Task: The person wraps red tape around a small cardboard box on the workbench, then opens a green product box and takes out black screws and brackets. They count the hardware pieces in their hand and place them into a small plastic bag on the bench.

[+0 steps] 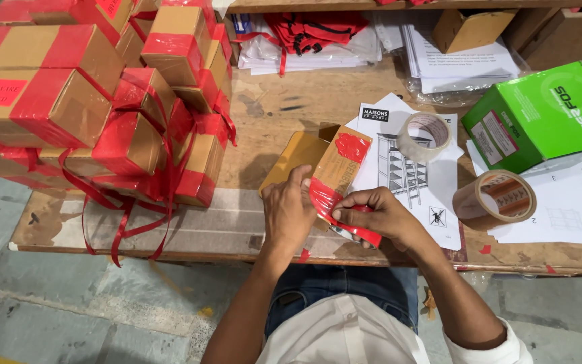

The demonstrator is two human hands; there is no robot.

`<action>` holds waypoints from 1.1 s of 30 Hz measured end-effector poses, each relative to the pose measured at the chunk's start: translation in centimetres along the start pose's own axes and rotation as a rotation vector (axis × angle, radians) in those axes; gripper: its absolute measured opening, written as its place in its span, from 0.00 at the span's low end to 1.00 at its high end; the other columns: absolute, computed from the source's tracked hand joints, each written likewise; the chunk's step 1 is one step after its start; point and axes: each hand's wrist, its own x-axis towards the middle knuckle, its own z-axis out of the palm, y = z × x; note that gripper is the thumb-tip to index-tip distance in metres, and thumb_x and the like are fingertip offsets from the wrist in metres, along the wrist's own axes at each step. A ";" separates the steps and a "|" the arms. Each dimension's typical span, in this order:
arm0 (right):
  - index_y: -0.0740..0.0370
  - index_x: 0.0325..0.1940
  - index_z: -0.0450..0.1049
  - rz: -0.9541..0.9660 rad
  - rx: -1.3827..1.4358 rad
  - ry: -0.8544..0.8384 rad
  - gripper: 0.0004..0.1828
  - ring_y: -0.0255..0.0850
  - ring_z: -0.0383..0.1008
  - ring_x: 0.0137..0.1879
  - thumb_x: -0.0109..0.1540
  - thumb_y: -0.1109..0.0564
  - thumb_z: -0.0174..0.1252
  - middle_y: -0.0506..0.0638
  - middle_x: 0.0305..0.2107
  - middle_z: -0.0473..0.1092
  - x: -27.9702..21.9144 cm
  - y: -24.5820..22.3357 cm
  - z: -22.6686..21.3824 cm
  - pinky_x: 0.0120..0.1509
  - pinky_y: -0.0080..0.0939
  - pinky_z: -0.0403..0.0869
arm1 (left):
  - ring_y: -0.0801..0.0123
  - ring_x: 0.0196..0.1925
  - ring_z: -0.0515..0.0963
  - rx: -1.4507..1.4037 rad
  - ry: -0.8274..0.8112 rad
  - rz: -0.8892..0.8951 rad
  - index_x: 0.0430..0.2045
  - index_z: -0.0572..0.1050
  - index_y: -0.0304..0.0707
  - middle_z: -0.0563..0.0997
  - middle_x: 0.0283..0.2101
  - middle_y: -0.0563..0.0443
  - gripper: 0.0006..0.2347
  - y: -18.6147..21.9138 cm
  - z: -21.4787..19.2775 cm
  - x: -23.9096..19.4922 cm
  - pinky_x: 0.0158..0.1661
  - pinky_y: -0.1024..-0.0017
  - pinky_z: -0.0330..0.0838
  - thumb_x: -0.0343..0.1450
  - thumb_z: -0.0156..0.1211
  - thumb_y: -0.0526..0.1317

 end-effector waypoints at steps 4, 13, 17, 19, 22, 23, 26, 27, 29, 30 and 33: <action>0.67 0.44 0.83 0.010 -0.024 0.026 0.13 0.29 0.71 0.23 0.61 0.55 0.65 0.48 0.23 0.75 -0.2 0.0 0.1 0.22 0.30 0.70 | 0.49 0.39 0.83 -0.147 0.004 -0.038 0.50 0.77 0.37 0.85 0.35 0.39 0.11 -1.9 0.8 -0.4 0.46 0.54 0.71 0.76 0.52 0.34; 0.67 0.45 0.83 -0.019 0.007 -0.020 0.12 0.28 0.72 0.25 0.62 0.57 0.64 0.47 0.24 0.76 0.2 1.7 -1.0 0.26 0.29 0.72 | 0.51 0.54 0.74 -0.199 -0.050 0.272 0.63 0.67 0.30 0.77 0.55 0.34 0.23 -2.2 -1.0 -1.8 0.52 0.61 0.69 0.76 0.62 0.45; 0.67 0.46 0.83 -0.033 -0.007 0.008 0.12 0.27 0.72 0.27 0.61 0.58 0.64 0.46 0.26 0.77 0.2 1.6 -0.6 0.28 0.28 0.72 | 0.65 0.51 0.75 -0.562 -0.213 -0.076 0.64 0.67 0.40 0.71 0.51 0.41 0.21 -3.1 -0.3 -2.0 0.49 0.69 0.74 0.76 0.56 0.44; 0.67 0.46 0.83 -0.031 -0.007 0.014 0.12 0.27 0.73 0.28 0.61 0.59 0.65 0.46 0.27 0.78 0.4 1.6 -0.6 0.29 0.28 0.72 | 0.65 0.47 0.75 -0.596 -0.200 -0.059 0.65 0.67 0.40 0.72 0.48 0.42 0.20 -3.7 0.1 -1.9 0.50 0.69 0.73 0.77 0.54 0.44; 0.68 0.46 0.83 -0.036 0.005 0.003 0.12 0.27 0.72 0.28 0.61 0.59 0.65 0.46 0.27 0.78 0.5 2.1 -1.0 0.29 0.28 0.72 | 0.65 0.45 0.74 -0.453 -0.105 -0.046 0.65 0.68 0.42 0.74 0.46 0.41 0.19 -2.9 -0.1 -2.2 0.49 0.67 0.72 0.78 0.52 0.43; 0.68 0.45 0.83 -0.048 -0.002 0.002 0.11 0.28 0.73 0.28 0.61 0.59 0.65 0.46 0.26 0.78 0.5 2.3 -1.1 0.29 0.28 0.72 | 0.65 0.47 0.74 -0.377 -0.049 0.069 0.63 0.72 0.42 0.78 0.48 0.43 0.16 -2.5 -0.3 -2.4 0.51 0.67 0.71 0.80 0.51 0.43; 0.68 0.44 0.84 -0.106 -0.028 0.014 0.10 0.27 0.74 0.30 0.61 0.59 0.66 0.47 0.27 0.78 0.4 2.7 -1.1 0.32 0.28 0.74 | 0.66 0.43 0.74 -0.351 -0.053 0.096 0.56 0.78 0.41 0.82 0.42 0.46 0.15 -1.7 -1.3 -2.1 0.47 0.68 0.71 0.78 0.55 0.45; 0.68 0.44 0.84 -0.157 -0.048 0.023 0.10 0.27 0.75 0.32 0.62 0.60 0.66 0.48 0.28 0.79 0.5 2.6 -1.1 0.35 0.27 0.75 | 0.68 0.37 0.75 -0.400 -0.110 0.010 0.52 0.81 0.41 0.81 0.33 0.47 0.16 -1.6 -1.6 -1.7 0.40 0.71 0.71 0.74 0.61 0.47; 0.68 0.42 0.84 -0.114 -0.074 0.038 0.09 0.29 0.75 0.29 0.60 0.60 0.67 0.49 0.26 0.79 0.5 2.0 -1.2 0.32 0.30 0.75 | 0.70 0.36 0.76 -0.486 -0.082 -0.021 0.50 0.82 0.41 0.81 0.34 0.48 0.16 -1.6 -0.8 -1.6 0.40 0.72 0.72 0.73 0.63 0.49; 0.68 0.40 0.84 -0.070 -0.097 0.053 0.08 0.31 0.75 0.26 0.59 0.60 0.67 0.50 0.24 0.79 0.5 1.7 -1.2 0.30 0.32 0.75 | 0.72 0.36 0.78 -0.570 -0.055 -0.053 0.47 0.82 0.41 0.82 0.34 0.48 0.16 -1.7 -0.3 -1.5 0.39 0.73 0.74 0.72 0.65 0.50; 0.69 0.39 0.84 -0.116 -0.123 0.024 0.08 0.33 0.77 0.27 0.58 0.62 0.68 0.52 0.25 0.79 0.5 1.9 -2.3 0.31 0.35 0.78 | 0.75 0.34 0.77 -0.614 0.050 -0.114 0.44 0.84 0.36 0.82 0.33 0.50 0.15 -1.0 0.9 -1.5 0.37 0.76 0.73 0.70 0.69 0.47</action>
